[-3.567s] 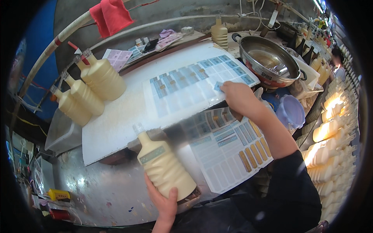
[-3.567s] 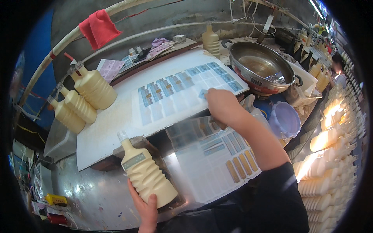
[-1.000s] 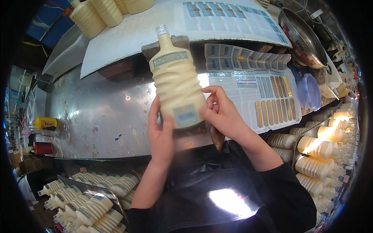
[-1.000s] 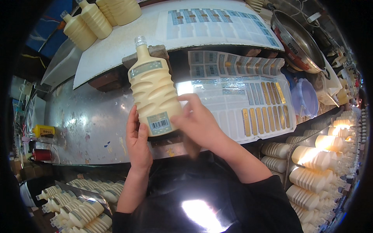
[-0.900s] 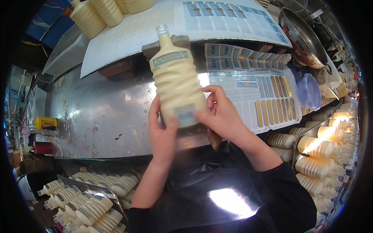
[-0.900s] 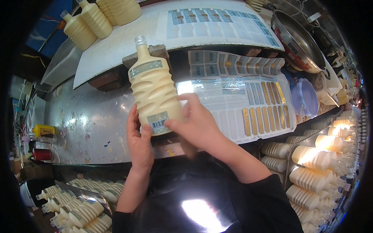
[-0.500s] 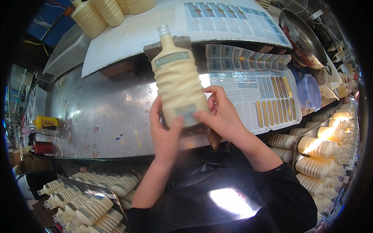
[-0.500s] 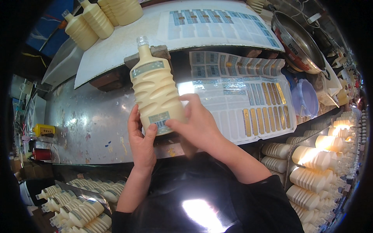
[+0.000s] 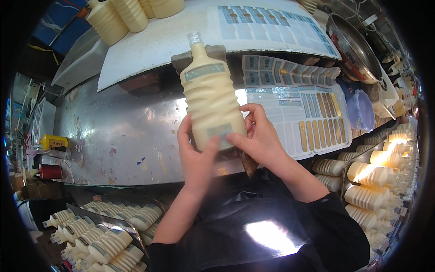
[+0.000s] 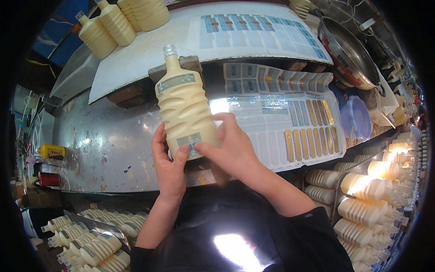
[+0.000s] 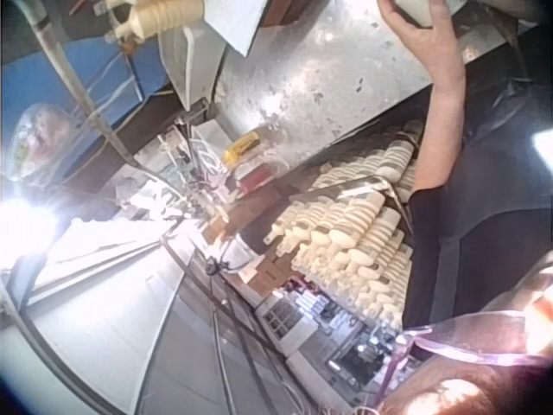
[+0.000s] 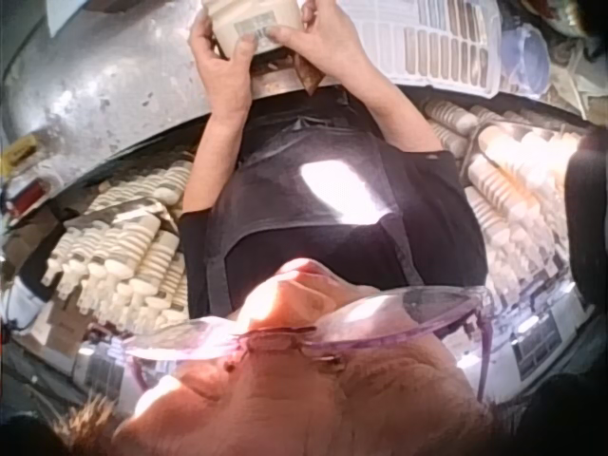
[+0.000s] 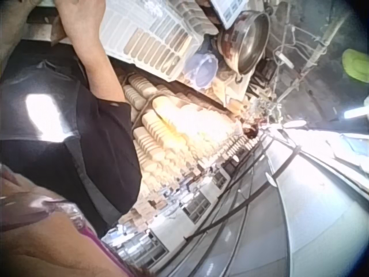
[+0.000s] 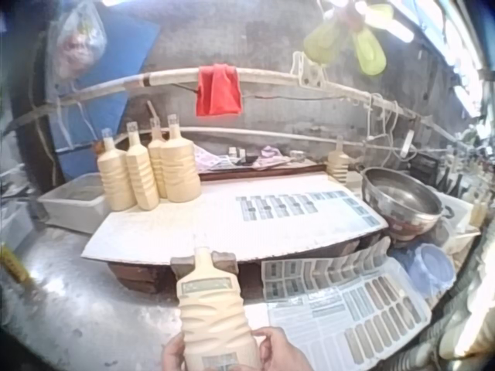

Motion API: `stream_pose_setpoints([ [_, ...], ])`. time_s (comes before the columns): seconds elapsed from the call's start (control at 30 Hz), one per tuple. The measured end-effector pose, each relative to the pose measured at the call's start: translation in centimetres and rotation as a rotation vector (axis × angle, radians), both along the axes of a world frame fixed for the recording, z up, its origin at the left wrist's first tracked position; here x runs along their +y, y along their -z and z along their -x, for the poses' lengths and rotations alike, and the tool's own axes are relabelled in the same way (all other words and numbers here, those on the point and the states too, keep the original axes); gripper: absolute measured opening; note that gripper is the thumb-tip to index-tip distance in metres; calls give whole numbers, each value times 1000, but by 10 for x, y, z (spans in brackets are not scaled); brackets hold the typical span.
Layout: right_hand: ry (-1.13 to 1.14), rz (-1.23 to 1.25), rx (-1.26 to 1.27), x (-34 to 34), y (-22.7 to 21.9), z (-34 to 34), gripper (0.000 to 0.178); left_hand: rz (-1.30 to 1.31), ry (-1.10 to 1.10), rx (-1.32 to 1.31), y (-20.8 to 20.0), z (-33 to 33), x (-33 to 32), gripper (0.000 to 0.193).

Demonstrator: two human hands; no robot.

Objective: The person repeatedly picks up cream-colored plastic bottles, applies rectangular labels to their bodies, and smooths them with a small tool. Finished bottles are placed on a nearby tray. The process is repeated for multiple bottles in a workshop setting.

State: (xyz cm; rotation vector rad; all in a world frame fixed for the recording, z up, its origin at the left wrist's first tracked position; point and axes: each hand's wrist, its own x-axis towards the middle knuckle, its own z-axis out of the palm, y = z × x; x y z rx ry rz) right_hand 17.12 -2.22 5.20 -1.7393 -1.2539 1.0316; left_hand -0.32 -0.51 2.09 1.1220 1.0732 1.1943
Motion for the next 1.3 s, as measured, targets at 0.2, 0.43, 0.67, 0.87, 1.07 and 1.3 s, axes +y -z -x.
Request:
stream_pose_setpoints([
  [0.2, 0, -17, -9, -1, 1, 0, 73, -1, 21, 15, -4, 1, 1, 82],
  [0.43, -36, -29, 171, 1, 13, -8, 59, -40, 51, 116, -4, 2, 1, 94],
  [0.67, 6, -86, -5, 0, 11, -6, 56, -76, 59, 129, -2, 2, 2, 93],
  [0.87, -15, -77, 449, 23, -30, -44, 25, -63, 58, 163, -2, 5, 3, 94],
  [1.07, -178, -378, 12, 21, -47, -15, 18, -56, 18, 132, -2, 2, 4, 92],
  [1.3, -337, -1015, -752, -4, -35, 2, 36, 37, 43, -182, 11, 14, 9, 47],
])
